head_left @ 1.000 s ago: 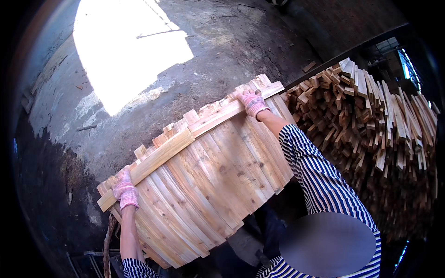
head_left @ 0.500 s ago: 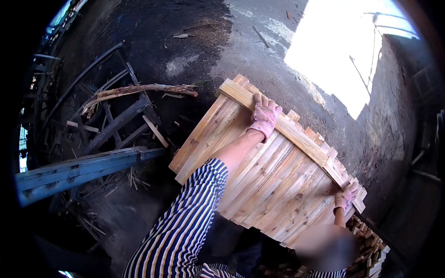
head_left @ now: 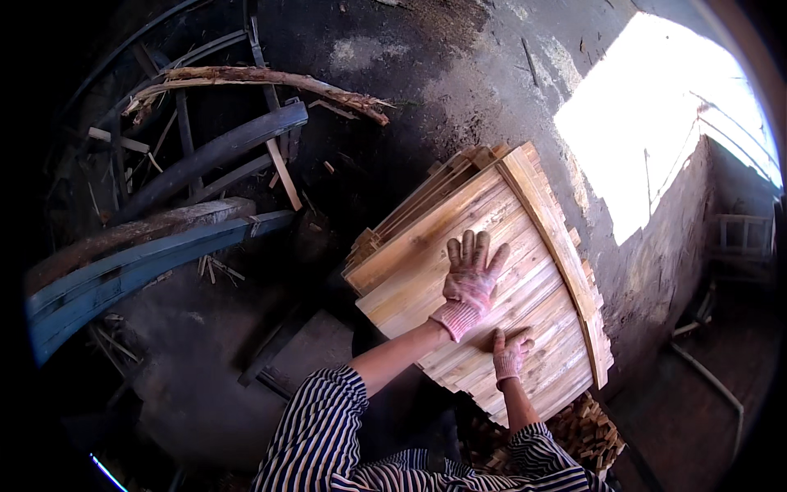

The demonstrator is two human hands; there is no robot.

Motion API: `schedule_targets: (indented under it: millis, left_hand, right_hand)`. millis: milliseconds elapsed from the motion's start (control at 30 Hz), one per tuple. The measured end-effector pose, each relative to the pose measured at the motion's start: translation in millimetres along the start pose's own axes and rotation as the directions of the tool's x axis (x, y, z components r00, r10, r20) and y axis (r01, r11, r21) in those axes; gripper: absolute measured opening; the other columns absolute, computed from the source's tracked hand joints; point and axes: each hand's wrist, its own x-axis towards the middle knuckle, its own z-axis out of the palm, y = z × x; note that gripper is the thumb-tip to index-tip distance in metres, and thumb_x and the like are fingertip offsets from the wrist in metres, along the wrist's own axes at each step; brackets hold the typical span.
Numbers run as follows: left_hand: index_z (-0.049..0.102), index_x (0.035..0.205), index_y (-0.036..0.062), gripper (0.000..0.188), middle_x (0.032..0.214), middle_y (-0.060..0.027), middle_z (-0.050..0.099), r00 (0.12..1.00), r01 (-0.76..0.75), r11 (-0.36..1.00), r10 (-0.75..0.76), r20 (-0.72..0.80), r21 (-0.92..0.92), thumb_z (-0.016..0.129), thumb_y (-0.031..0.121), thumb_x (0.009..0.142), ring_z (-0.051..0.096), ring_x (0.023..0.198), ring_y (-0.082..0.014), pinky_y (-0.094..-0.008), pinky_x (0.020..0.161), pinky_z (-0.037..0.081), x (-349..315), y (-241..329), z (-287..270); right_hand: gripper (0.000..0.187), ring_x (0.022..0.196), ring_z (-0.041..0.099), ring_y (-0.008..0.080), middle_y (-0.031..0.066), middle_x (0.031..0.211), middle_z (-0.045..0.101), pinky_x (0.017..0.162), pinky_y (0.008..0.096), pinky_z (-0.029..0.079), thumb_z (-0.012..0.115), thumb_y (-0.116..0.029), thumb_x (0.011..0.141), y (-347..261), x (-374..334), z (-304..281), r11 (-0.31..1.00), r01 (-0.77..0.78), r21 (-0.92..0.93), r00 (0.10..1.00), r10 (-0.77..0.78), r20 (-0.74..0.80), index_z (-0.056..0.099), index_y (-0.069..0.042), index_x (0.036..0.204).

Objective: The person repeatedly picks up bundles of wooden planks from a pile on the floor and stacks them onto a larger, organized pile. They wear pink gloves and a striped shirt while performing this manual labor in a workshop setting.

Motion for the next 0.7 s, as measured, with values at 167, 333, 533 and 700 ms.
schedule_targets:
  millis: [167,333,533,700]
  left_hand:
    - [0.043,0.147,0.0109,0.096,0.149,-0.0150,0.044,0.812,0.265,0.941,-0.334,-0.478,-0.208,0.084,0.051,0.070,0.040,0.137,-0.0357,-0.0586,0.121,0.020,-55.2,-108.1,24.1]
    - [0.048,0.143,0.0060,0.091,0.139,-0.0170,0.055,0.918,0.307,0.880,-0.374,-0.133,-0.362,0.077,0.058,0.075,0.046,0.136,-0.0342,-0.0488,0.114,0.035,-41.0,-197.0,14.2]
    - [0.052,0.141,0.0072,0.080,0.132,-0.0175,0.063,0.962,0.238,0.871,-0.272,-0.018,-0.431,0.078,0.052,0.080,0.060,0.124,-0.0343,-0.0423,0.103,0.049,-23.3,-204.9,15.6]
    - [0.056,0.136,0.0007,0.070,0.128,-0.0215,0.063,0.974,0.010,0.846,-0.129,-0.187,-0.532,0.080,0.040,0.084,0.061,0.116,-0.0363,-0.0427,0.099,0.050,13.0,-186.7,23.2]
  right_hand:
    - [0.109,0.142,0.028,0.0584,0.0457,0.155,0.016,0.119,0.0532,0.030,0.063,-0.059,0.093,6.0,6.3,7.2,0.998,0.000,-0.066,1.000,0.001,0.012,0.004,0.003,0.161]
    - [0.106,0.143,0.028,0.0580,0.0460,0.156,0.014,0.119,0.0508,0.030,0.062,-0.057,0.095,-5.0,-2.2,3.6,0.998,0.018,-0.058,0.999,-0.016,0.032,0.004,0.003,0.161]
    - [0.108,0.146,0.019,0.0597,0.0463,0.157,0.010,0.120,0.0562,0.026,0.066,-0.054,0.093,-19.6,-12.5,0.2,0.998,-0.060,0.018,0.998,0.060,0.031,0.004,0.002,0.161]
    - [0.107,0.151,0.006,0.0579,0.0402,0.163,0.003,0.124,0.0533,0.018,0.067,-0.053,0.092,-28.1,-11.9,-27.7,0.956,-0.272,0.114,0.958,0.257,0.128,0.003,-0.003,0.163]
